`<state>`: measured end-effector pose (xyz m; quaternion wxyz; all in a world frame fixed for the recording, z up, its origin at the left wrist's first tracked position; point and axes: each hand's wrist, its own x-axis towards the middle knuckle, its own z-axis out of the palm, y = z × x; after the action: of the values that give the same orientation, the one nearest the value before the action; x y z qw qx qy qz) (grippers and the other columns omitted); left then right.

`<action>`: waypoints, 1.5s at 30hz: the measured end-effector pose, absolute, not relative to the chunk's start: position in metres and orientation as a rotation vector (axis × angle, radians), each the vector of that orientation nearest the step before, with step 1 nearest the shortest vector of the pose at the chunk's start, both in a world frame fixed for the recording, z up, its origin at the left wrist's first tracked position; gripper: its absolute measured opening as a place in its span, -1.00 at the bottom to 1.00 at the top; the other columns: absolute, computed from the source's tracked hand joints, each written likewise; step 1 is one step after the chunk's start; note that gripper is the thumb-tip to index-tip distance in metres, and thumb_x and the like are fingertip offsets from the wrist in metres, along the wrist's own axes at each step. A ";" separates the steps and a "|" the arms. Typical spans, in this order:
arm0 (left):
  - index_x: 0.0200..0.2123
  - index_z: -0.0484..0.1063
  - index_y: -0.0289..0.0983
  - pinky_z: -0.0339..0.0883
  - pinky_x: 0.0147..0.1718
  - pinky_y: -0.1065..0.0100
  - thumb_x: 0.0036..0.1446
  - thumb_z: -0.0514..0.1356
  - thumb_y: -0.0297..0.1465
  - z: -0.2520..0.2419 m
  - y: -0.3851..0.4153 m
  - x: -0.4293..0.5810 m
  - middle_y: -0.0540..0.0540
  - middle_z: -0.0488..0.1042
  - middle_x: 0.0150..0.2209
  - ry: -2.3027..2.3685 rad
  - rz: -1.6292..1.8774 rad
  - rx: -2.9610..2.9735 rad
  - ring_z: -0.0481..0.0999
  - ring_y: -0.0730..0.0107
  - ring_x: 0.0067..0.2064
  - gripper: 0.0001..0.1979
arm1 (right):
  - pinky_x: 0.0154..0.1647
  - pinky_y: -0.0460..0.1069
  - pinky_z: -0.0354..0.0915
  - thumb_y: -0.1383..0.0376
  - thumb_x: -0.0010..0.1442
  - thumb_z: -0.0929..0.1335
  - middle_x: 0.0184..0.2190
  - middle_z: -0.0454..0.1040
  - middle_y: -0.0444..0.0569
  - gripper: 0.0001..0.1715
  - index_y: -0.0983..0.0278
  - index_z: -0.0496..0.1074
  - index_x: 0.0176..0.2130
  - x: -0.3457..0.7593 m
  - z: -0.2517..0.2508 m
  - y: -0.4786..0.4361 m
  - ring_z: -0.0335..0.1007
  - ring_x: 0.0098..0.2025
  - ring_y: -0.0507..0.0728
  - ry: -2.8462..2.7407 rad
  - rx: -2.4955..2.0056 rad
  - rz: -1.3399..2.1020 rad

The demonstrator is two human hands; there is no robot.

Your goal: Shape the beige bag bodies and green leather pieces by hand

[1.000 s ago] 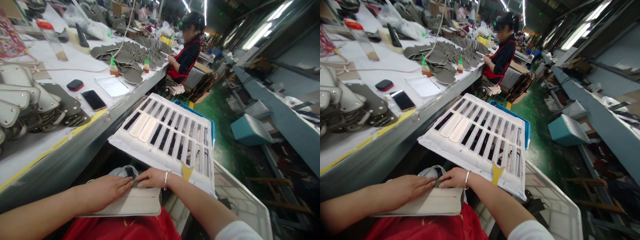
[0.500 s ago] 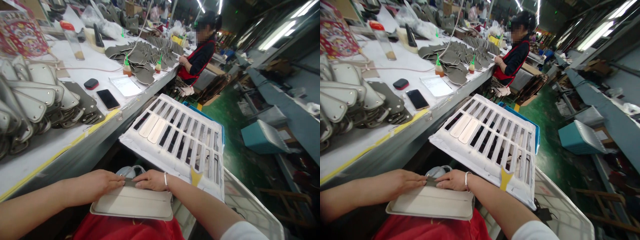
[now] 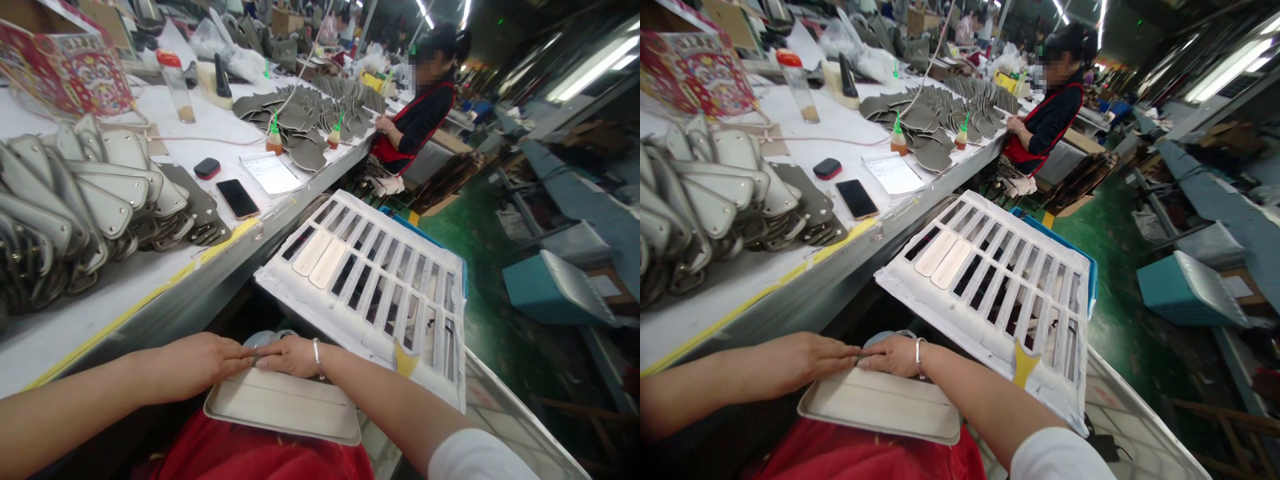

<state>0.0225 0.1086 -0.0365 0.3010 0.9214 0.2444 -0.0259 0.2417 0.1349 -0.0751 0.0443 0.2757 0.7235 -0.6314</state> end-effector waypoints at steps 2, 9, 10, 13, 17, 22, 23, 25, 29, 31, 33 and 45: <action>0.18 0.10 -0.12 0.23 0.02 0.36 0.16 -0.04 -0.54 -0.032 0.107 0.022 -0.06 0.34 0.09 0.608 -0.134 2.448 0.37 0.31 0.04 -0.49 | 0.08 -0.07 0.11 0.14 0.24 0.22 0.00 0.38 -0.08 -0.55 0.25 0.32 0.07 0.234 -0.077 0.136 0.28 0.02 0.11 2.226 0.821 -1.887; 0.09 0.23 -0.24 0.22 0.04 0.28 0.03 0.03 -0.58 -0.036 0.097 0.030 -0.15 0.33 0.10 0.648 -0.091 2.578 0.36 0.24 0.05 -0.49 | 0.10 -0.04 0.11 0.17 0.22 0.25 0.00 0.38 -0.07 -0.54 0.24 0.31 0.08 0.272 -0.072 0.134 0.24 0.07 0.13 2.097 0.876 -1.917; 0.08 0.25 -0.24 0.21 0.04 0.25 0.03 0.04 -0.57 -0.037 0.095 0.031 -0.14 0.34 0.09 0.670 -0.094 2.599 0.36 0.22 0.05 -0.51 | 0.07 -0.04 0.15 0.16 0.22 0.25 -0.03 0.40 -0.07 -0.54 0.24 0.32 0.08 0.282 -0.070 0.134 0.27 0.04 0.14 2.026 0.920 -1.934; -0.01 0.35 -0.26 0.13 0.07 0.07 0.05 0.05 -0.51 -0.037 0.087 0.040 -0.18 0.37 0.06 0.758 -0.117 2.672 0.32 0.06 0.08 -0.60 | 0.02 -0.01 0.21 0.16 0.19 0.27 -0.08 0.44 -0.08 -0.57 0.23 0.37 0.03 0.312 -0.061 0.125 0.33 -0.03 0.15 1.981 1.109 -1.879; -0.05 0.38 -0.24 0.12 0.04 0.03 0.08 0.05 -0.48 -0.037 0.060 0.070 -0.16 0.38 0.04 0.855 0.024 2.714 0.31 0.05 0.06 -0.66 | 0.01 0.01 0.19 0.20 0.16 0.30 -0.11 0.44 -0.04 -0.63 0.22 0.40 -0.03 0.348 -0.039 0.075 0.33 -0.07 0.13 2.420 1.815 -1.487; -0.10 0.32 -0.22 0.22 -0.07 0.23 0.13 0.05 -0.48 -0.045 0.015 0.131 -0.10 0.41 -0.08 0.895 0.206 2.544 0.37 0.26 -0.09 -0.75 | -0.23 -0.06 0.25 0.28 0.18 0.29 -0.34 0.38 -0.06 -0.77 0.25 0.40 -0.14 0.371 -0.032 -0.027 0.30 -0.32 0.04 2.663 2.350 -1.088; -0.16 0.34 -0.22 0.23 -0.11 0.22 0.13 0.05 -0.48 -0.046 0.010 0.141 -0.09 0.42 -0.14 0.911 0.188 2.533 0.37 0.26 -0.13 -0.80 | -0.25 -0.07 0.24 0.29 0.18 0.29 -0.35 0.36 -0.06 -0.79 0.25 0.41 -0.16 0.370 -0.037 -0.041 0.28 -0.32 0.04 2.670 2.325 -1.059; -0.28 0.37 -0.23 0.22 -0.18 0.20 0.17 0.02 -0.46 -0.049 0.003 0.156 -0.07 0.42 -0.25 0.947 0.134 2.549 0.36 0.25 -0.21 -0.86 | -0.25 -0.06 0.20 0.30 0.19 0.28 -0.36 0.34 -0.06 -0.84 0.24 0.44 -0.23 0.365 -0.047 -0.059 0.25 -0.30 0.05 2.685 2.287 -0.929; -0.36 0.38 -0.23 0.18 -0.22 0.23 0.20 0.00 -0.47 -0.048 0.000 0.164 -0.04 0.41 -0.28 0.967 0.099 2.604 0.33 0.28 -0.22 -0.82 | -0.25 -0.05 0.13 0.31 0.23 0.24 -0.42 0.30 -0.08 -0.78 0.26 0.44 -0.38 0.356 -0.059 -0.064 0.19 -0.31 0.05 2.742 2.272 -0.660; -0.36 0.39 -0.23 0.16 -0.21 0.24 0.20 -0.01 -0.47 -0.046 -0.002 0.164 -0.05 0.41 -0.26 0.995 0.110 2.600 0.32 0.28 -0.20 -0.80 | -0.25 -0.04 0.10 0.31 0.22 0.25 -0.43 0.30 -0.09 -0.78 0.27 0.41 -0.41 0.354 -0.059 -0.062 0.18 -0.31 0.05 2.745 2.244 -0.592; -0.38 0.40 -0.24 0.15 -0.22 0.24 0.21 -0.03 -0.47 -0.044 -0.005 0.166 -0.06 0.41 -0.27 1.049 0.114 2.593 0.32 0.28 -0.20 -0.77 | -0.25 -0.04 0.08 0.31 0.21 0.26 -0.43 0.29 -0.09 -0.78 0.28 0.39 -0.45 0.353 -0.057 -0.061 0.17 -0.32 0.05 2.722 2.209 -0.540; -0.41 0.38 -0.25 0.13 -0.27 0.24 0.15 -0.01 -0.50 -0.042 -0.010 0.178 -0.08 0.40 -0.24 1.179 0.099 2.569 0.31 0.26 -0.20 -0.80 | -0.32 0.02 -0.07 0.37 0.16 0.29 -0.42 0.28 -0.08 -0.84 0.28 0.32 -0.47 0.335 -0.052 -0.062 0.10 -0.34 0.09 2.568 2.154 -0.155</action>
<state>0.1779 -0.0096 -0.0416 0.1560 0.8972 0.4116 0.0345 0.3350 -0.0619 -0.0515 -0.1067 0.6382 0.7611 -0.0460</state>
